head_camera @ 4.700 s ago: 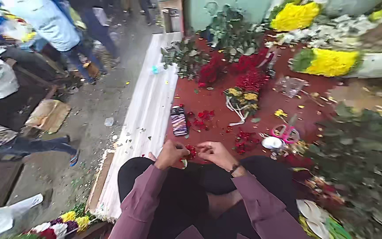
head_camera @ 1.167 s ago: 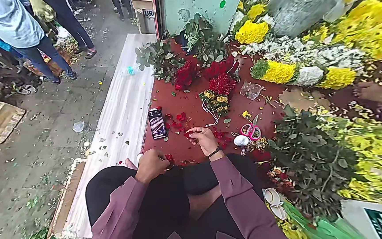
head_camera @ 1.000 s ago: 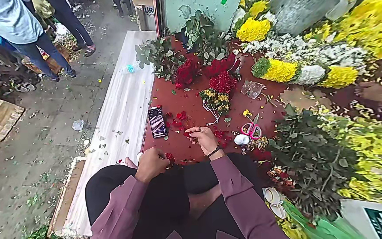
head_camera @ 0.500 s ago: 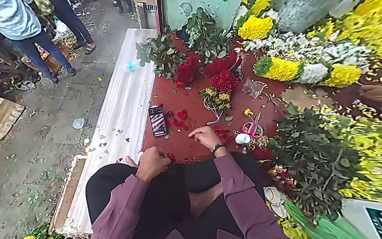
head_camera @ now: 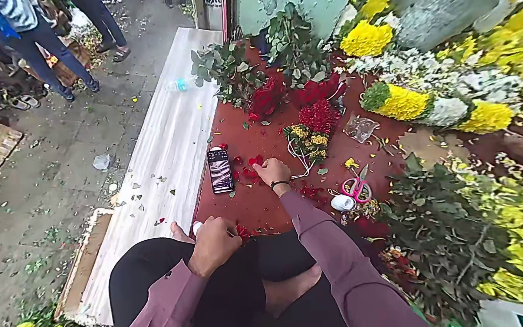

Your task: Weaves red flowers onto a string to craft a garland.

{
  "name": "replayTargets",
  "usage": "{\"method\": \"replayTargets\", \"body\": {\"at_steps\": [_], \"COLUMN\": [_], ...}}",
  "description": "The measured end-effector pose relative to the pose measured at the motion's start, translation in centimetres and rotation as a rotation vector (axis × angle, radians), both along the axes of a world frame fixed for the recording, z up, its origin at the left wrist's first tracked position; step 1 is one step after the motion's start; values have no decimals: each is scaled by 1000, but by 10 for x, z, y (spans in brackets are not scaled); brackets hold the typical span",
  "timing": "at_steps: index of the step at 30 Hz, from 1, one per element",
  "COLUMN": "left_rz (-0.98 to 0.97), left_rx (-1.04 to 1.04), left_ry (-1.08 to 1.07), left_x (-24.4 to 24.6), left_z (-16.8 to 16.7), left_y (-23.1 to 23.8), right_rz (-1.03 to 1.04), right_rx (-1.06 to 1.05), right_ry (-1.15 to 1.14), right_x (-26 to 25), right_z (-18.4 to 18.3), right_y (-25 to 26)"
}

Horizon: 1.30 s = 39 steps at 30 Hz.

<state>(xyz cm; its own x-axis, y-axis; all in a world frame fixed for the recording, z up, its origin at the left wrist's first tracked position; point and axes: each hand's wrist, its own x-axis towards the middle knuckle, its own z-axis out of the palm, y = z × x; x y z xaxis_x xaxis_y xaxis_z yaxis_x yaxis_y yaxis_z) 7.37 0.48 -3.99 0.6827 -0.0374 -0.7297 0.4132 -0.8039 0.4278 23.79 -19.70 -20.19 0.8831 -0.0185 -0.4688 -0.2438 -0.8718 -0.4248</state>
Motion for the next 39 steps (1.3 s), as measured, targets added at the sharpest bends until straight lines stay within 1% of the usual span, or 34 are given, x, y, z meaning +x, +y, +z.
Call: {"method": "replayTargets", "body": {"at_steps": [2,3,5,8,10,12,14,16,17,20,23,30,34,37,39], "left_rz": [5,3,-9,-37,-48,-40,-31,-27,-22,1,-3,-16,-16,-19,-10], "left_rx": [5,12,24,19,16,11,13,18,18,21,34,65,63,77,71], "left_ry": [2,6,12,1,-6,-16,-21,-19,-22,-29,-38,-1,-2,-9,-20], "left_x": [0,0,2,4,3,1,0,1,2,2,4,4,4,4,3], "left_z": [-1,-1,-1,1,2,2,3,3,3,-2,-6,-7,-7,-4,-5], "left_y": [0,0,0,-3,-3,-1,1,2,3,4,3,0,1,1,2], "right_rz": [-46,-85,-201,-309,-366,-379,-301,-235,-237,-299,-347,-289,-246,-163,-143], "right_rx": [-32,-1,85,221,365,571,665,678,704,789,855,907,884,841,834], "right_ry": [49,68,89,22,16,35,7,18,38,88,108,37,60,5,-33], "right_x": [15,21,30,37,30,5,-23,-39,-47,-74,-88,-83,-85,-87,-89], "right_z": [-19,-28,-33,-17,3,26,38,52,59,73,81,80,82,87,88], "right_y": [9,10,6,-13,-25,-36,-46,-43,-40,-38,-43,-40,-39,-37,-35]}}
